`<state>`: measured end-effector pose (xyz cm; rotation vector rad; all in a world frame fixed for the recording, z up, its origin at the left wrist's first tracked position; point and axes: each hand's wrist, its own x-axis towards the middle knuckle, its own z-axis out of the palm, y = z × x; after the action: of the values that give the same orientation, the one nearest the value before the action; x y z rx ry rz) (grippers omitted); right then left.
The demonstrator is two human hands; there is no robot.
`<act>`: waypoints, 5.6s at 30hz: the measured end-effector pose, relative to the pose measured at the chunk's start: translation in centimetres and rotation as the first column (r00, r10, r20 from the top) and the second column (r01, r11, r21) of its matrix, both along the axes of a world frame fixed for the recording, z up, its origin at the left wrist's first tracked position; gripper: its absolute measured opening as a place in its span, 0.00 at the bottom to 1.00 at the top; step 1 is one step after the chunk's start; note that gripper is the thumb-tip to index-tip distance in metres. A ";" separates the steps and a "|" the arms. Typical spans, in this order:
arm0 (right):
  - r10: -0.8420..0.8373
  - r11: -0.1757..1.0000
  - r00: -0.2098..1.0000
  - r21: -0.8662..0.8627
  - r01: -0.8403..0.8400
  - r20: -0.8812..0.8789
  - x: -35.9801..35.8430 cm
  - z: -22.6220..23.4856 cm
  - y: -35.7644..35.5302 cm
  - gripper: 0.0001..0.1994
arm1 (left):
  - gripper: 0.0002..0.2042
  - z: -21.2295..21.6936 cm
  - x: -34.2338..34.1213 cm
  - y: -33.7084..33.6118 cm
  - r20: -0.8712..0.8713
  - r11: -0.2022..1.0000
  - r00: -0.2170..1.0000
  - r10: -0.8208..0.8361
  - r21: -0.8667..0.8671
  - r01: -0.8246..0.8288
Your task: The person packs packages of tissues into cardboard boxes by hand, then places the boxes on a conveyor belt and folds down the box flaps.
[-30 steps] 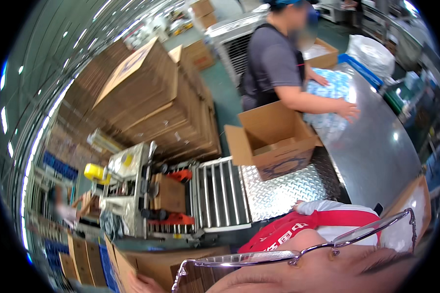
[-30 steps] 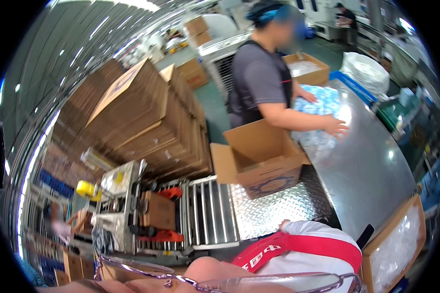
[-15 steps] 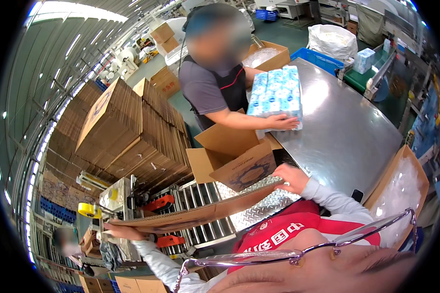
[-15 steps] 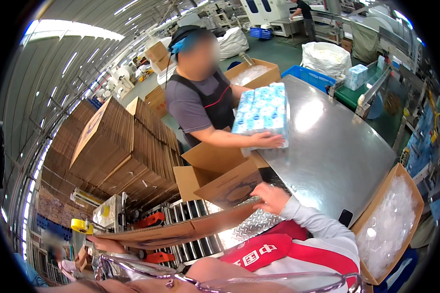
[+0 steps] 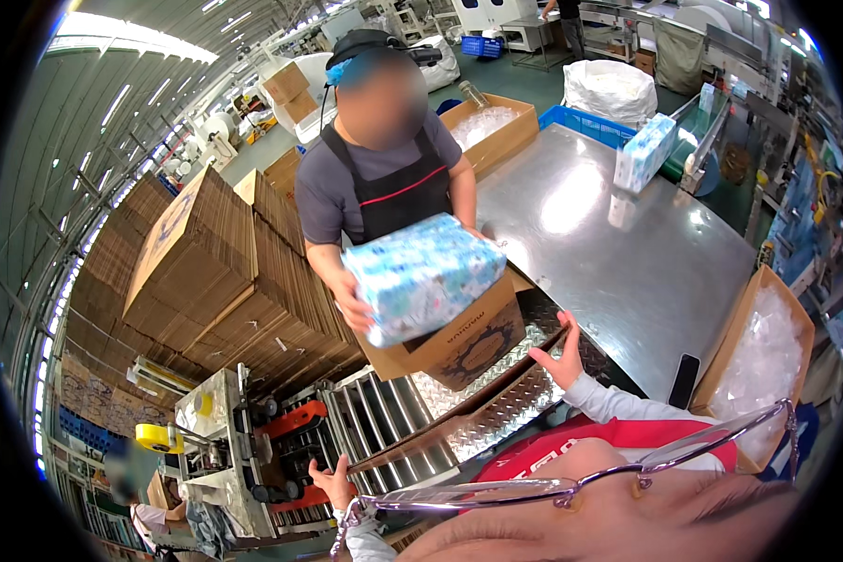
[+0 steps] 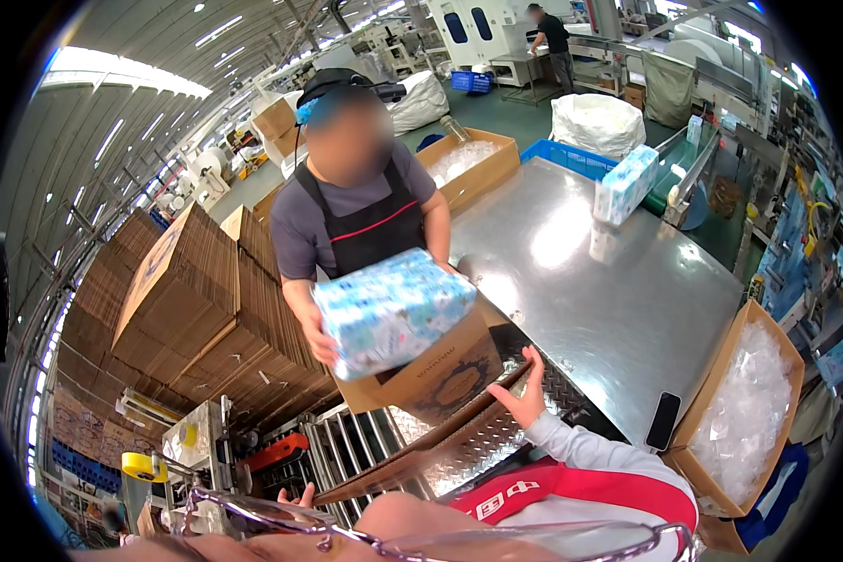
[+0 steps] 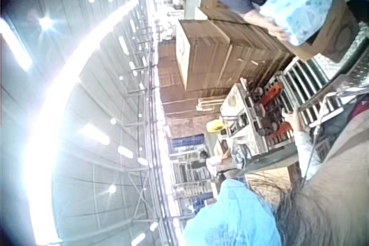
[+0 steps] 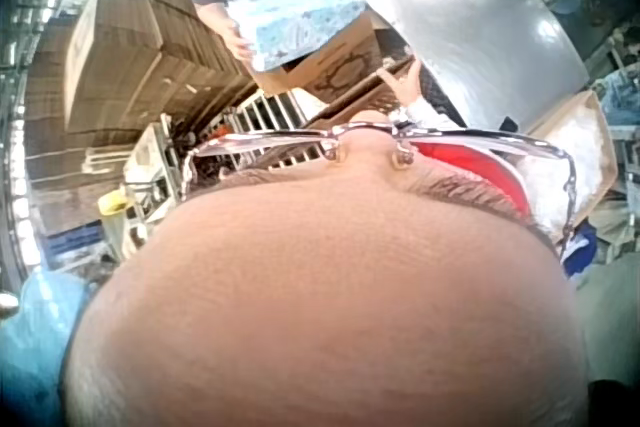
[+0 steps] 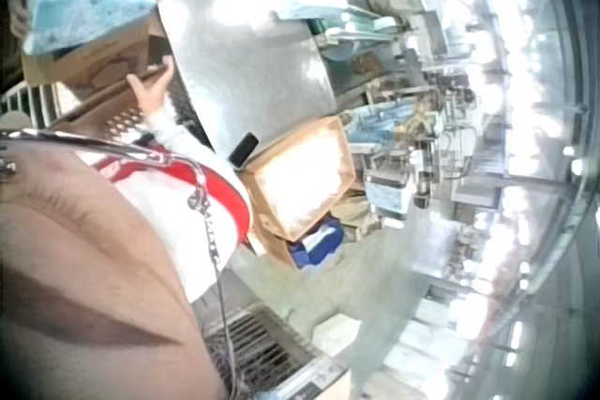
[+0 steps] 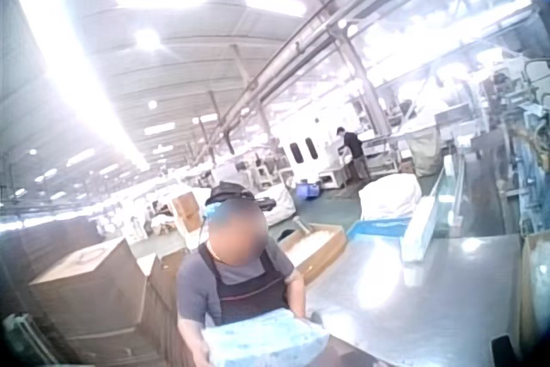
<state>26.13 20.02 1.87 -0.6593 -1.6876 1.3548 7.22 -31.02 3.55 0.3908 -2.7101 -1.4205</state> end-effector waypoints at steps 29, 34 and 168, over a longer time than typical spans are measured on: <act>-0.009 0.806 0.683 0.410 -0.427 0.730 -2.4 -4.6 6.3 0.74 | 0.59 -0.7 9.4 26.1 0.607 0.137 -0.215 -0.765 0.480 0.867; -0.026 0.907 0.909 0.392 -0.154 0.417 -2.6 -5.3 7.7 0.59 | 0.36 9.1 13.7 25.0 0.442 -0.063 -0.005 -0.897 -0.116 0.991; -0.183 0.342 0.589 0.612 -0.713 0.787 -1.2 -8.0 41.8 0.15 | 0.38 -1.3 15.3 62.2 0.097 0.095 0.170 -0.981 -0.519 0.849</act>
<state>24.94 61.79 -6.09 -0.1611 -3.0095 -0.0351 22.54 31.16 2.26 -1.8058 -2.7996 -0.5498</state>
